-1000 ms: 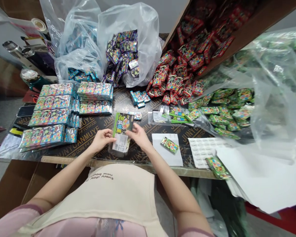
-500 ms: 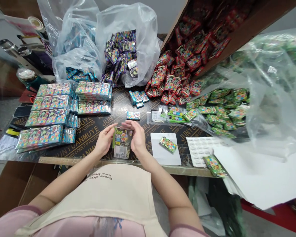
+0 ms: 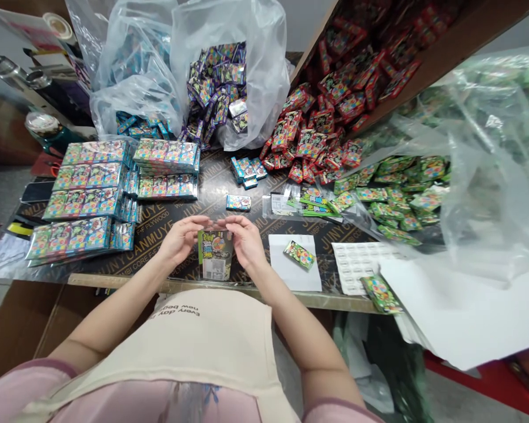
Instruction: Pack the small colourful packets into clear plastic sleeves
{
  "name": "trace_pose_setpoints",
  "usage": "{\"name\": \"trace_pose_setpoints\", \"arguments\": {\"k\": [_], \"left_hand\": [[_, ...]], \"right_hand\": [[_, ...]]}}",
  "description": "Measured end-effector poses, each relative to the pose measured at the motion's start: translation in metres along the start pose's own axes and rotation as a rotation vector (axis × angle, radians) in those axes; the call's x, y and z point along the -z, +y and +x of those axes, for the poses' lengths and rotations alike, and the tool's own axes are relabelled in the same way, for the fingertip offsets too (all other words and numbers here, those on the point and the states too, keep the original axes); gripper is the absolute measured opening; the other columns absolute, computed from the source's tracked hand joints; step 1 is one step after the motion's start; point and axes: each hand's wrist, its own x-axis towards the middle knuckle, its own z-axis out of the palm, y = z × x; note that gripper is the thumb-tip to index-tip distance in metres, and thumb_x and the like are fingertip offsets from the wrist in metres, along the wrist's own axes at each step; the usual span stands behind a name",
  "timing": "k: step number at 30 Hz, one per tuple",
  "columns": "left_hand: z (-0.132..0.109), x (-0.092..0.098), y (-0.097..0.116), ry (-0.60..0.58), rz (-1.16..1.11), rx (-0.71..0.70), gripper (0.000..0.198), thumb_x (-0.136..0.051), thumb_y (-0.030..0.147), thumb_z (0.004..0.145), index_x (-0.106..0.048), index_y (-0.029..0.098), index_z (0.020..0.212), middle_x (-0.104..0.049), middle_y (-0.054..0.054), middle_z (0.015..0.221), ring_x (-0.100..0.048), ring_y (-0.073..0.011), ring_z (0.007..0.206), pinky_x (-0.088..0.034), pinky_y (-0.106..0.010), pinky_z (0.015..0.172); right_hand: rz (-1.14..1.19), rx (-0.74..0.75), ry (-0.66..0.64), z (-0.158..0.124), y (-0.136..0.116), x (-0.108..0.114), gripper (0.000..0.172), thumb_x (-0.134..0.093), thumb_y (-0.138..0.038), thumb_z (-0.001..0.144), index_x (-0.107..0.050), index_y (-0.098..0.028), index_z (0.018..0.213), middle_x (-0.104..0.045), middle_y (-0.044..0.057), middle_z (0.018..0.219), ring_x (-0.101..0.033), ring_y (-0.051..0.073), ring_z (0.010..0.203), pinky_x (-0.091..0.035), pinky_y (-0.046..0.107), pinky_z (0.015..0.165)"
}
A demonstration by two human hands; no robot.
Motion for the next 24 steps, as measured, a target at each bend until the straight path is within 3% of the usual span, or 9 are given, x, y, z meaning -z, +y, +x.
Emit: {"name": "trace_pose_setpoints", "arguments": {"k": [4, 6, 10, 14, 21, 24], "left_hand": [[-0.007, 0.004, 0.015, -0.026, 0.396, -0.388, 0.009, -0.07, 0.021, 0.066, -0.076, 0.018, 0.073, -0.074, -0.005, 0.077, -0.067, -0.0182, 0.075, -0.052, -0.031, 0.073], [-0.009, 0.007, 0.021, -0.079, 0.514, -0.45, 0.009, -0.072, 0.024, 0.069, -0.077, 0.018, 0.073, -0.075, -0.006, 0.078, -0.067, -0.0186, 0.074, -0.053, -0.031, 0.073], [-0.003, 0.011, 0.029, -0.121, 0.514, -0.348, 0.012, -0.078, 0.027, 0.064, -0.077, 0.018, 0.072, -0.074, -0.006, 0.072, -0.067, -0.0182, 0.067, -0.054, -0.029, 0.066], [0.005, 0.014, 0.032, -0.151, 0.447, -0.223, 0.016, -0.081, 0.026, 0.057, -0.075, 0.016, 0.068, -0.073, -0.004, 0.065, -0.064, -0.0153, 0.057, -0.053, -0.028, 0.061], [0.006, 0.017, 0.034, -0.2, 0.52, -0.215, 0.011, -0.078, 0.024, 0.061, -0.075, 0.015, 0.067, -0.072, -0.006, 0.065, -0.064, -0.015, 0.058, -0.053, -0.027, 0.059], [0.0, 0.017, 0.037, -0.252, 0.605, -0.315, 0.009, -0.073, 0.025, 0.067, -0.076, 0.016, 0.069, -0.073, -0.007, 0.07, -0.066, -0.017, 0.064, -0.054, -0.027, 0.061]], "right_hand": [[-0.33, 0.292, 0.026, -0.003, -0.001, 0.007, 0.013, -0.073, -0.034, 0.071, -0.074, -0.025, 0.08, -0.076, 0.003, 0.091, -0.07, 0.023, 0.09, -0.053, 0.04, 0.088], [-0.396, 0.36, -0.008, -0.006, -0.003, 0.009, 0.01, -0.072, -0.033, 0.073, -0.076, -0.027, 0.08, -0.076, 0.003, 0.093, -0.069, 0.024, 0.096, -0.051, 0.041, 0.092], [-0.449, 0.318, -0.035, -0.008, -0.014, 0.008, 0.011, -0.073, -0.034, 0.073, -0.077, -0.025, 0.079, -0.075, 0.002, 0.081, -0.069, 0.021, 0.076, -0.054, 0.037, 0.077], [-0.465, 0.257, -0.108, -0.005, -0.025, 0.002, 0.015, -0.075, -0.036, 0.071, -0.074, -0.021, 0.073, -0.069, 0.0, 0.063, -0.06, 0.015, 0.056, -0.05, 0.03, 0.06], [-0.476, 0.21, -0.199, 0.0, -0.03, 0.001, 0.018, -0.075, -0.037, 0.07, -0.073, -0.019, 0.071, -0.07, 0.002, 0.066, -0.06, 0.014, 0.056, -0.05, 0.028, 0.058], [-0.507, 0.212, -0.24, -0.001, -0.03, 0.007, 0.018, -0.073, -0.038, 0.072, -0.074, -0.02, 0.074, -0.071, 0.002, 0.067, -0.062, 0.015, 0.057, -0.053, 0.03, 0.061]]}}
